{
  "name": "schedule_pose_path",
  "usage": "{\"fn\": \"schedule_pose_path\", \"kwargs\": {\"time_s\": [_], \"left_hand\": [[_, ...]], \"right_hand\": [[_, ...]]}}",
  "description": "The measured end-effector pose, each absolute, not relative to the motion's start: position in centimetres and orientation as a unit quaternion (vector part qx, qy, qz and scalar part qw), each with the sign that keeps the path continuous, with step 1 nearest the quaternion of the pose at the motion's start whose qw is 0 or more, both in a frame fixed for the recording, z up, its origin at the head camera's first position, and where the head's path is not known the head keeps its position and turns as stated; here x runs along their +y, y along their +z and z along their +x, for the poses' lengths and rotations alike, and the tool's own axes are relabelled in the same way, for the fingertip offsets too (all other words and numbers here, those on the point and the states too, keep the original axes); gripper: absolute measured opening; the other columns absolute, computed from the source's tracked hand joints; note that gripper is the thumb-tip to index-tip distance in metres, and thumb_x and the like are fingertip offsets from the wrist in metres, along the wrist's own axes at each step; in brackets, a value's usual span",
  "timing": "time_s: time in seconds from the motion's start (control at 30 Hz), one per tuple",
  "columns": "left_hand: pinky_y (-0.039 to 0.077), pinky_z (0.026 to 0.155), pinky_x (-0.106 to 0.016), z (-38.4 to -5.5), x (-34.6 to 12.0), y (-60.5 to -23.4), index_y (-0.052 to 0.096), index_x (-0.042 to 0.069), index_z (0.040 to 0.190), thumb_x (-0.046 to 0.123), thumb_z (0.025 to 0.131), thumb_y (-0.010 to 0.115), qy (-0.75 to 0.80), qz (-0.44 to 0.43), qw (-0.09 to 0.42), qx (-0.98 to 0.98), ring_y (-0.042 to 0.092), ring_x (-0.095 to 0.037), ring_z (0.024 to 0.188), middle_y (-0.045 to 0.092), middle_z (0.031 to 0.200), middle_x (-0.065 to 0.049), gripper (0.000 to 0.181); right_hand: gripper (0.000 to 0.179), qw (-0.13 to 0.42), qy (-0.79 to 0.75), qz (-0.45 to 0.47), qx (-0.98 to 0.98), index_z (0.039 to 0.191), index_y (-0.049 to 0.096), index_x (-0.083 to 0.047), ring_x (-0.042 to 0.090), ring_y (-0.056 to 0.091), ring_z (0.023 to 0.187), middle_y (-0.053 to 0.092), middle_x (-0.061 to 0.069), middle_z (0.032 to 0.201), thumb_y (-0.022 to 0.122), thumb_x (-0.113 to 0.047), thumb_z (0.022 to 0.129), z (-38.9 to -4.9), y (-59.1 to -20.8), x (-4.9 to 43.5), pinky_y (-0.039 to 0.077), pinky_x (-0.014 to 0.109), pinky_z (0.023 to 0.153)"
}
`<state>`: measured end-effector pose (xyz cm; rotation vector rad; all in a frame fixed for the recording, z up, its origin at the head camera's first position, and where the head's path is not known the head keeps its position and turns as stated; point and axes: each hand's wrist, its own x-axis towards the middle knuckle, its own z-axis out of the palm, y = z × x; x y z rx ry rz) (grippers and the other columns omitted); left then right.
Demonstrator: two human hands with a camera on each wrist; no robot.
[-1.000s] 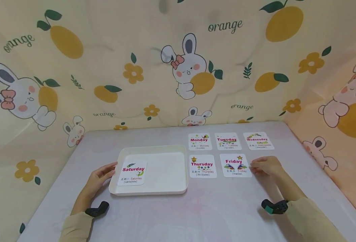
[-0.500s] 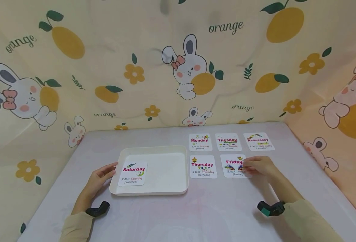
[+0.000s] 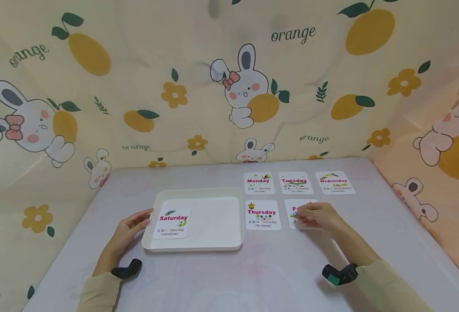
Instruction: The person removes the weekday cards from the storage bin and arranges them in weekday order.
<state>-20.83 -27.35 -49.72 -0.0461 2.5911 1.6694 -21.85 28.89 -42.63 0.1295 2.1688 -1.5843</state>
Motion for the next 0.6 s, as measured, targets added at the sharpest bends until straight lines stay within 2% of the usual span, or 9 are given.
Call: {"fn": "schedule_pose_path", "kwargs": {"time_s": [0.37, 0.6], "left_hand": [[0.045, 0.087, -0.006, -21.1, -27.7, -50.3, 0.055, 0.008, 0.135, 0.029, 0.093, 0.064, 0.555, 0.010, 0.020, 0.831, 0.055, 0.014, 0.099, 0.059, 0.133, -0.020, 0.048], [0.044, 0.088, -0.005, -21.0, -27.8, -50.2, 0.054, 0.009, 0.136, 0.031, 0.093, 0.063, 0.556, 0.011, 0.025, 0.831, 0.055, 0.015, 0.100, 0.058, 0.135, -0.019, 0.049]], "right_hand": [[0.043, 0.230, -0.588, 0.001, 0.775, 0.120, 0.056, 0.015, 0.009, 0.068, 0.078, 0.073, -0.005, 0.087, 0.059, -0.020, 0.096, -21.6, -43.0, 25.8, 0.058, 0.021, 0.074], [0.046, 0.235, -0.599, -0.013, 0.766, 0.123, 0.053, 0.017, 0.008, 0.069, 0.077, 0.073, -0.005, 0.087, 0.059, -0.020, 0.096, -21.3, -42.7, 23.8, 0.059, 0.021, 0.074]]}}
